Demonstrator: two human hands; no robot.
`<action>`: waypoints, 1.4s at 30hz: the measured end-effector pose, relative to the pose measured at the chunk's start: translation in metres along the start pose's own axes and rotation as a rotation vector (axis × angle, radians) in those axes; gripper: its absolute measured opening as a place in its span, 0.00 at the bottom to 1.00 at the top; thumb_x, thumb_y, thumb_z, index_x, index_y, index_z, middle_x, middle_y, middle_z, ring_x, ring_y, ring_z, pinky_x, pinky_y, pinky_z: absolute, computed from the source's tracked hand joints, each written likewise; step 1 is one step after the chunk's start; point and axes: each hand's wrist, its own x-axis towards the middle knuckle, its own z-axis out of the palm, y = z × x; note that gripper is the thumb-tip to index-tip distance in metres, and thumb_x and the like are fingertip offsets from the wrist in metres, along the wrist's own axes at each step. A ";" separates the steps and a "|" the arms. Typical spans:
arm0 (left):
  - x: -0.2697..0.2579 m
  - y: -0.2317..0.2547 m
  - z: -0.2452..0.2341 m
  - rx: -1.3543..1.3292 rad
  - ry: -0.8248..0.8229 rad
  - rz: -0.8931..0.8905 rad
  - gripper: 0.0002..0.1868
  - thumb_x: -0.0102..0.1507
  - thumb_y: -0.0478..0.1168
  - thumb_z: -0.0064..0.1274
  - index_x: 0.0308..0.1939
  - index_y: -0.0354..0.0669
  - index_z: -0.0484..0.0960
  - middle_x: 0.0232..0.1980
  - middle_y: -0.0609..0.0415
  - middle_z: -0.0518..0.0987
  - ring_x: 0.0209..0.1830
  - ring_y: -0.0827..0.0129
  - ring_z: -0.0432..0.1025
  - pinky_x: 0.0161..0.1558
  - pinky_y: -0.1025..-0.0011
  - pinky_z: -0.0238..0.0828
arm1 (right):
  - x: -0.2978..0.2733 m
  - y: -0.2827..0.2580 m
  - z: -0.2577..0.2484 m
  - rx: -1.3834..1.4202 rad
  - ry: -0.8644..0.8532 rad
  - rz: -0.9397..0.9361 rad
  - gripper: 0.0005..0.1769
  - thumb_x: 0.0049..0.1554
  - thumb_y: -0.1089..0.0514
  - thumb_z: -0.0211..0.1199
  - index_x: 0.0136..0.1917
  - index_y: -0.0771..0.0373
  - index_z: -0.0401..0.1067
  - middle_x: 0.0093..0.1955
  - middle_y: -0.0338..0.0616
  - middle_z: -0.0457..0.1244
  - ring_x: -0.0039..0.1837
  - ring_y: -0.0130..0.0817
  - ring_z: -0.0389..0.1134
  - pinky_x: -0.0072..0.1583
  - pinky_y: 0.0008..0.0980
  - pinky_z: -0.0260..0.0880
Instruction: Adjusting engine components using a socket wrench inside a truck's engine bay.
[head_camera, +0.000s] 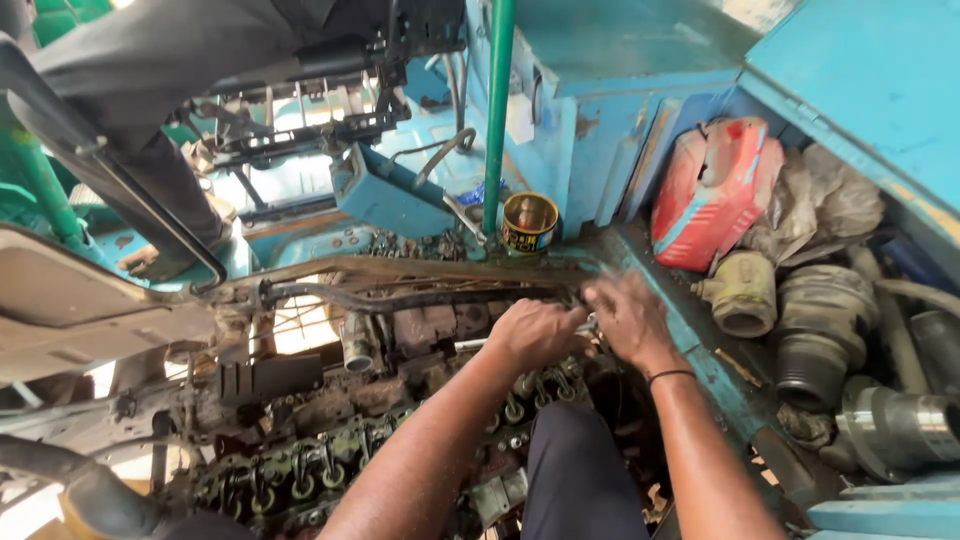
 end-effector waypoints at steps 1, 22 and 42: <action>-0.001 0.003 -0.014 0.014 -0.083 0.028 0.20 0.64 0.56 0.49 0.48 0.45 0.77 0.35 0.44 0.83 0.38 0.46 0.79 0.42 0.47 0.71 | 0.003 0.004 0.005 0.049 -0.317 0.234 0.29 0.63 0.34 0.48 0.48 0.55 0.81 0.46 0.56 0.71 0.55 0.59 0.70 0.58 0.52 0.69; 0.022 -0.003 0.017 -0.074 -0.079 -0.046 0.26 0.62 0.61 0.54 0.35 0.38 0.81 0.32 0.40 0.83 0.35 0.46 0.80 0.41 0.51 0.75 | -0.036 -0.038 -0.029 0.242 0.270 0.106 0.19 0.65 0.55 0.52 0.62 0.69 0.73 0.62 0.59 0.66 0.65 0.56 0.65 0.65 0.47 0.63; 0.045 0.030 -0.003 -0.138 0.096 -0.788 0.62 0.56 0.63 0.61 0.75 0.28 0.40 0.78 0.24 0.43 0.73 0.30 0.46 0.63 0.36 0.54 | -0.104 -0.133 -0.002 0.103 -0.223 0.505 0.23 0.63 0.44 0.50 0.61 0.64 0.65 0.47 0.61 0.69 0.48 0.61 0.73 0.49 0.55 0.73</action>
